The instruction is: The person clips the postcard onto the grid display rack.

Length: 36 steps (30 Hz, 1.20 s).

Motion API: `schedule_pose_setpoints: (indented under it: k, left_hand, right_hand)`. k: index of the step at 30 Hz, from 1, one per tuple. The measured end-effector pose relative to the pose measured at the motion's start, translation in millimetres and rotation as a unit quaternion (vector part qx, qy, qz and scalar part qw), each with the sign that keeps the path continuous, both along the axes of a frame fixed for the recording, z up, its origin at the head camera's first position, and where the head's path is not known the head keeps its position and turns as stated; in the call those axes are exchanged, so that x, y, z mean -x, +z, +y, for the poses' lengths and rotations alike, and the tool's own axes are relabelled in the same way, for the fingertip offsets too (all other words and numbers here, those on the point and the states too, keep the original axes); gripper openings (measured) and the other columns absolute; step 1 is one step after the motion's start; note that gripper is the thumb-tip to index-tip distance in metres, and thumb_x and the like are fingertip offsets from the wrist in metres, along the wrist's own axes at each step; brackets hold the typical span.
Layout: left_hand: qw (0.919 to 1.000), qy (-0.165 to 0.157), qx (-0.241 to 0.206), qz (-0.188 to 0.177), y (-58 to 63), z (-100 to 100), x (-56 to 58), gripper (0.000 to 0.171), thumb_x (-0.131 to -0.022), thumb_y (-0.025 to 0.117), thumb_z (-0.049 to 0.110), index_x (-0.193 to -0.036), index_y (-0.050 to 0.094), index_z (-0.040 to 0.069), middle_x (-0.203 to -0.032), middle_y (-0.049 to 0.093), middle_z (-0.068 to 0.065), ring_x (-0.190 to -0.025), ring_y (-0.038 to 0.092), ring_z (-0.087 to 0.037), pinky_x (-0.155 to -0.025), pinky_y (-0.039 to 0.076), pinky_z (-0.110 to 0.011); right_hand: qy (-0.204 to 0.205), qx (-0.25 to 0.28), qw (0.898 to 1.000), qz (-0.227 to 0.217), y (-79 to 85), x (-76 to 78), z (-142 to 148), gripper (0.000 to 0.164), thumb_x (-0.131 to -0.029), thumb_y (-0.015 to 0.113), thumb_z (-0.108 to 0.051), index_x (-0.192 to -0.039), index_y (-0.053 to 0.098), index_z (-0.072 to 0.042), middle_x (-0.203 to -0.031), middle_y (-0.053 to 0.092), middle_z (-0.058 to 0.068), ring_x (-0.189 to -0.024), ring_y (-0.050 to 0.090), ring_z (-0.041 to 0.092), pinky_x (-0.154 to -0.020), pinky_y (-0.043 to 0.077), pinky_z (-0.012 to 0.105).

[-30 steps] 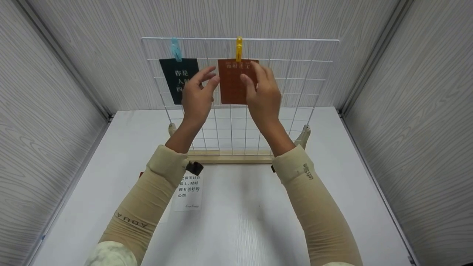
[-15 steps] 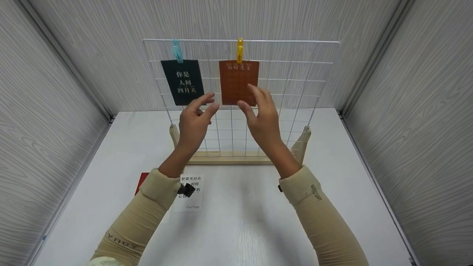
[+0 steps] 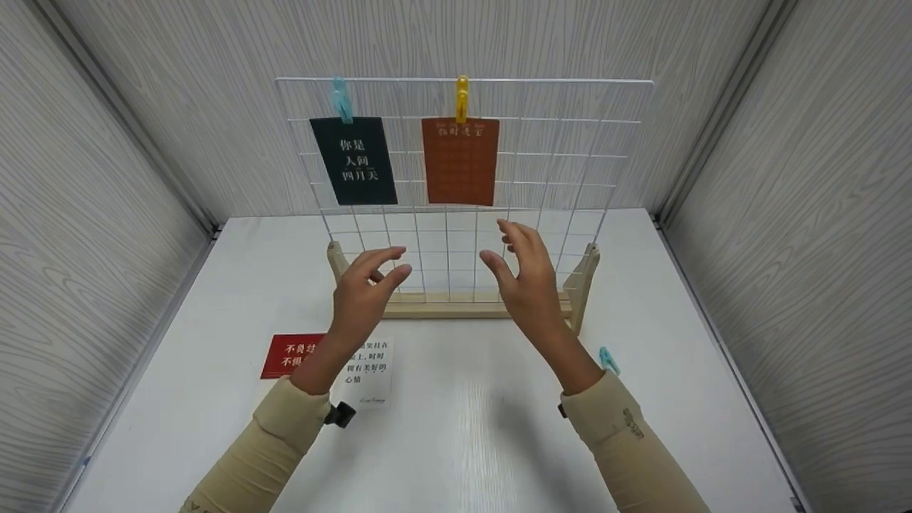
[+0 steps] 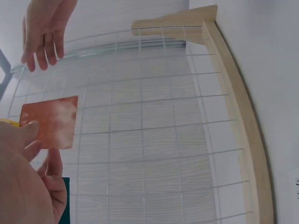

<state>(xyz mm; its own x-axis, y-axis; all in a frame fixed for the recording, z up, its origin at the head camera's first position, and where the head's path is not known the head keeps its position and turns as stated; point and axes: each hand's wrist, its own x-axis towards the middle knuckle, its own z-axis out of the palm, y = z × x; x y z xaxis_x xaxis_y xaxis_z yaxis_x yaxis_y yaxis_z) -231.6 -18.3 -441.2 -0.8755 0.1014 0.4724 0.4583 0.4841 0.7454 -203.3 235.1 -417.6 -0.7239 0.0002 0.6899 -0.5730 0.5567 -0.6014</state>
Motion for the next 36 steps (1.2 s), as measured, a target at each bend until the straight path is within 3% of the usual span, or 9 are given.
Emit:
schedule_pose_setpoints:
  k: [6,13,16,19,23,28,32,36]
  left_hand:
    - [0.9986,-0.008,0.018,-0.05,-30.5,-21,-4.1,0.03,-0.097,0.069,0.03,-0.125,0.071,0.022,-0.125,0.065,0.003,-0.073,0.053,-0.009,-0.061,0.045,-0.026]
    - [0.9923,0.015,0.038,-0.117,-74.6,-49,-4.8,0.029,-0.097,0.068,0.031,-0.125,0.07,0.024,-0.127,0.065,0.003,-0.084,0.06,-0.011,-0.068,0.051,-0.03]
    - [0.9897,0.028,0.048,-0.132,-91.2,-60,-1.8,0.029,-0.097,0.068,0.031,-0.126,0.07,0.024,-0.127,0.065,0.003,-0.099,0.066,-0.016,-0.076,0.054,-0.036]
    - [0.9855,0.045,0.05,-0.156,-106.4,-70,2.5,0.029,-0.097,0.068,0.031,-0.126,0.069,0.023,-0.129,0.065,0.001,-0.118,0.064,-0.021,-0.089,0.053,-0.042]
    - [0.9767,0.054,0.051,-0.201,-121.7,-82,6.0,0.032,-0.097,0.068,0.03,-0.128,0.068,0.021,-0.132,0.064,0.0,-0.13,0.058,-0.024,-0.1,0.048,-0.047]
    - [0.9657,0.059,0.064,-0.244,-134.2,-92,7.6,0.036,-0.098,0.066,0.03,-0.133,0.066,0.02,-0.134,0.063,-0.002,-0.125,0.059,-0.025,-0.103,0.047,-0.049]
    - [0.9574,0.072,0.081,-0.268,-142.3,-99,9.3,0.038,-0.099,0.065,0.031,-0.135,0.064,0.021,-0.134,0.063,-0.003,-0.121,0.061,-0.026,-0.099,0.049,-0.047]
    - [0.9504,0.083,0.076,-0.29,-150.6,-107,10.8,0.039,-0.098,0.065,0.032,-0.136,0.063,0.022,-0.134,0.063,-0.002,-0.121,0.061,-0.024,-0.098,0.05,-0.045]
  right_hand:
    - [-0.025,0.003,0.999,-0.03,-26.4,-19.1,18,0.049,-0.094,0.07,-0.005,-0.14,0.056,-0.005,-0.13,0.059,0.014,-0.117,0.056,0.022,-0.1,0.042,0.02]
    - [-0.055,0.002,0.997,-0.063,-53.3,-39.5,44,0.05,-0.094,0.07,-0.005,-0.141,0.055,-0.008,-0.127,0.058,0.009,-0.115,0.054,0.021,-0.099,0.039,0.015]
    - [-0.075,0.0,0.994,-0.079,-61.8,-46.7,58,0.05,-0.094,0.07,-0.007,-0.142,0.055,-0.01,-0.13,0.057,0.011,-0.116,0.053,0.015,-0.097,0.039,0.014]
    - [-0.097,-0.003,0.99,-0.103,-70.1,-52.0,71,0.049,-0.095,0.07,-0.013,-0.142,0.056,-0.013,-0.133,0.055,0.01,-0.116,0.051,0.009,-0.095,0.039,0.011]
    - [-0.121,-0.018,0.983,-0.141,-81.0,-58.5,84,0.049,-0.095,0.071,-0.018,-0.142,0.055,-0.012,-0.134,0.054,0.01,-0.116,0.053,0.016,-0.09,0.04,0.009]
    - [-0.16,-0.044,0.962,-0.219,-93.6,-67.5,104,0.052,-0.1,0.063,-0.035,-0.144,0.052,-0.009,-0.135,0.054,0.013,-0.114,0.054,0.026,-0.089,0.041,0.018]
    - [-0.193,-0.056,0.936,-0.288,-104.4,-74.7,118,0.062,-0.102,0.054,-0.049,-0.145,0.05,-0.005,-0.132,0.055,0.019,-0.115,0.055,0.034,-0.091,0.044,0.038]
    - [-0.209,-0.073,0.914,-0.341,-116.5,-80.1,128,0.068,-0.102,0.05,-0.053,-0.144,0.049,0.002,-0.13,0.055,0.026,-0.114,0.055,0.04,-0.091,0.047,0.053]
